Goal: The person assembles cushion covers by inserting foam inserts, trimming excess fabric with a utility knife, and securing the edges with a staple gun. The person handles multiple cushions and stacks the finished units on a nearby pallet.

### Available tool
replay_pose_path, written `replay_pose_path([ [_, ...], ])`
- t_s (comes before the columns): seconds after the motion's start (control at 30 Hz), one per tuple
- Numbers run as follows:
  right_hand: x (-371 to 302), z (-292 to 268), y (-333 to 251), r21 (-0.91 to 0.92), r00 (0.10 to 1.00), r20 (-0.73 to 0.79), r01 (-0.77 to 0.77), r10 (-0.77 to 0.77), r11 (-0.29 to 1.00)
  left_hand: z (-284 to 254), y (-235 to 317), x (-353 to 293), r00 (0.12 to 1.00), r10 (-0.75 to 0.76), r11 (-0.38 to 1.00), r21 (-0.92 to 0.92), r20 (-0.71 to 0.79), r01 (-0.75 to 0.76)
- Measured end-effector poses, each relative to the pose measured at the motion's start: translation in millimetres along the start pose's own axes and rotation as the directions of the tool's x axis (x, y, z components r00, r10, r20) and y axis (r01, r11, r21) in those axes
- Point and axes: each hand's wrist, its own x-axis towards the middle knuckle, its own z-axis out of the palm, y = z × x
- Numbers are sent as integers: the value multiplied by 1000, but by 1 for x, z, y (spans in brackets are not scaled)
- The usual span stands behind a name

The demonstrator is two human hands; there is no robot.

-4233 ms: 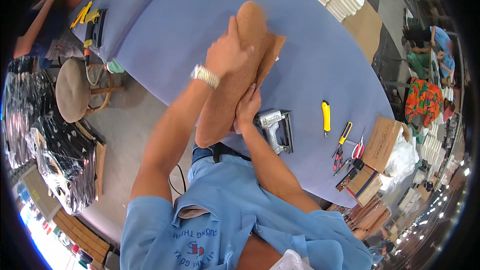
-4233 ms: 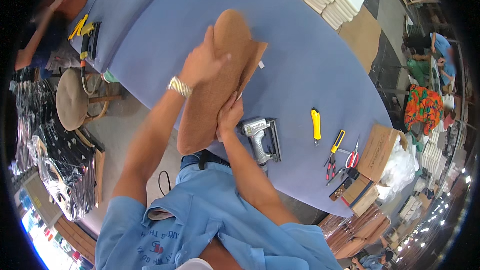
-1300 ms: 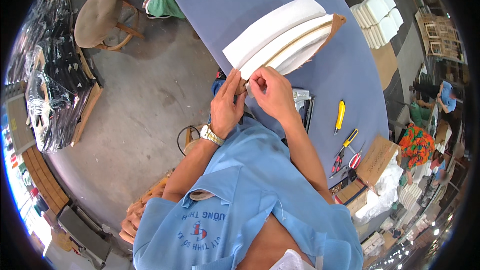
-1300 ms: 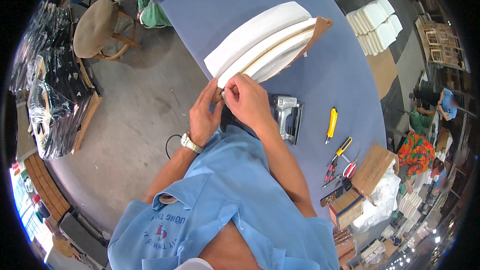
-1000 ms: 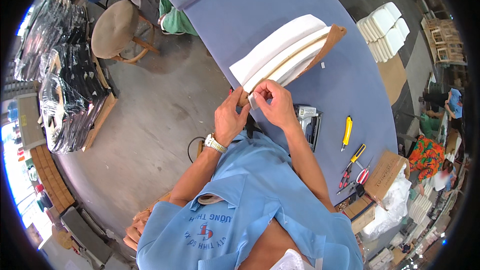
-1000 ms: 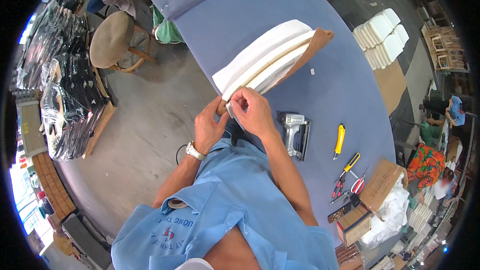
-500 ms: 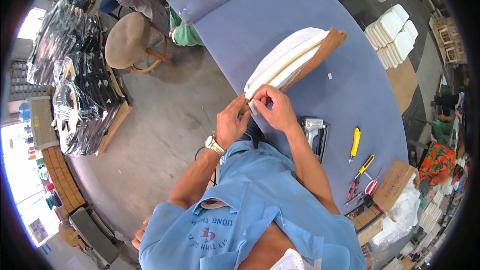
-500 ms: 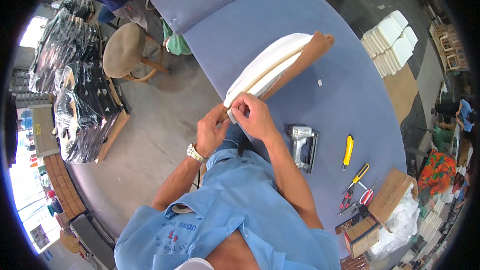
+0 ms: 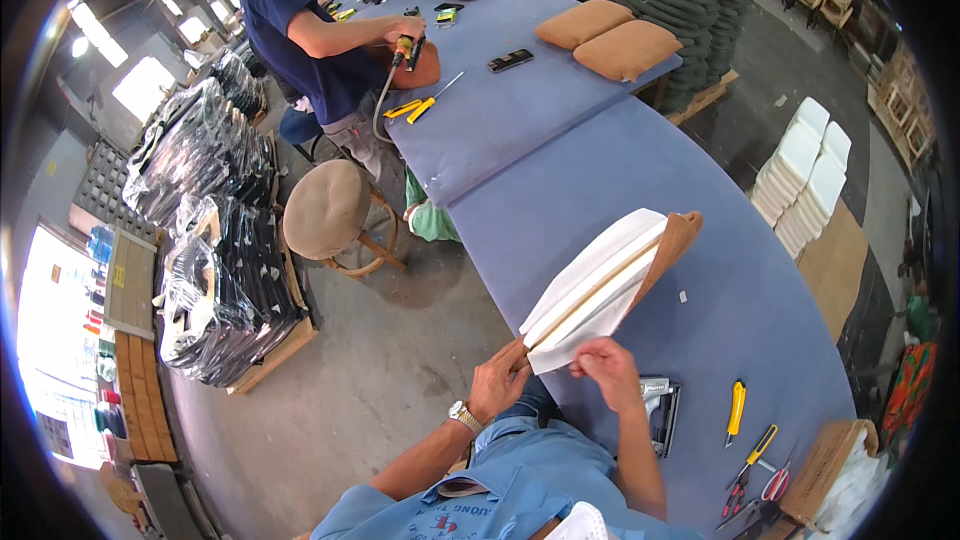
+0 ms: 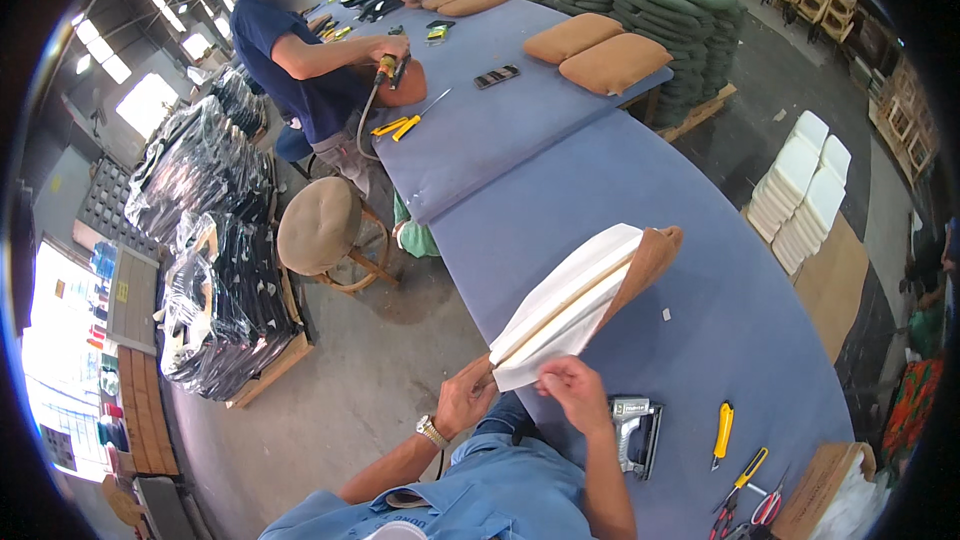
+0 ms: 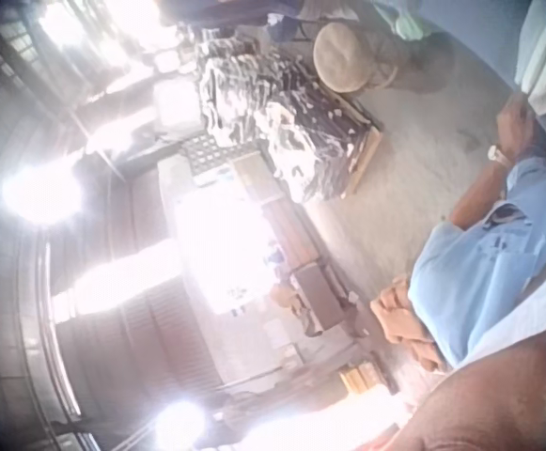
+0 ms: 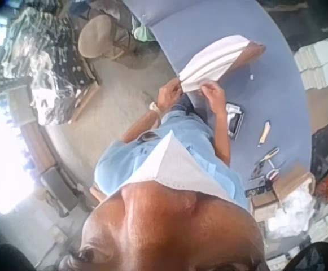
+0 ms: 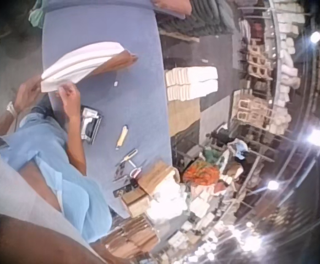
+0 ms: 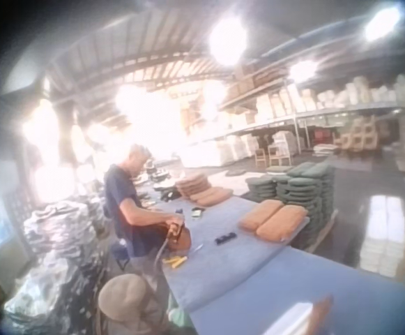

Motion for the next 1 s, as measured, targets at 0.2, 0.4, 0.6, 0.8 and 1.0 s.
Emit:
replay_pose_path([
  [0.2,-121,-104,47,-731,763,-597,-390,-248,560,10,-3,-6,1000,-5,998,62,8,5],
  [0.4,-178,-111,93,-760,750,-643,-603,-152,242,6,1,-10,1000,-23,999,31,-2,23],
  [0.6,-126,-83,104,-737,692,-675,-647,-255,192,5,5,-13,998,-48,999,23,-38,49],
  [0.8,-135,-135,82,-653,671,-728,-616,-140,441,42,-5,-16,987,23,999,32,-162,-18],
  [1.0,-114,-40,-44,-357,809,-584,-328,64,875,33,2,-38,990,-43,998,-41,-134,38],
])
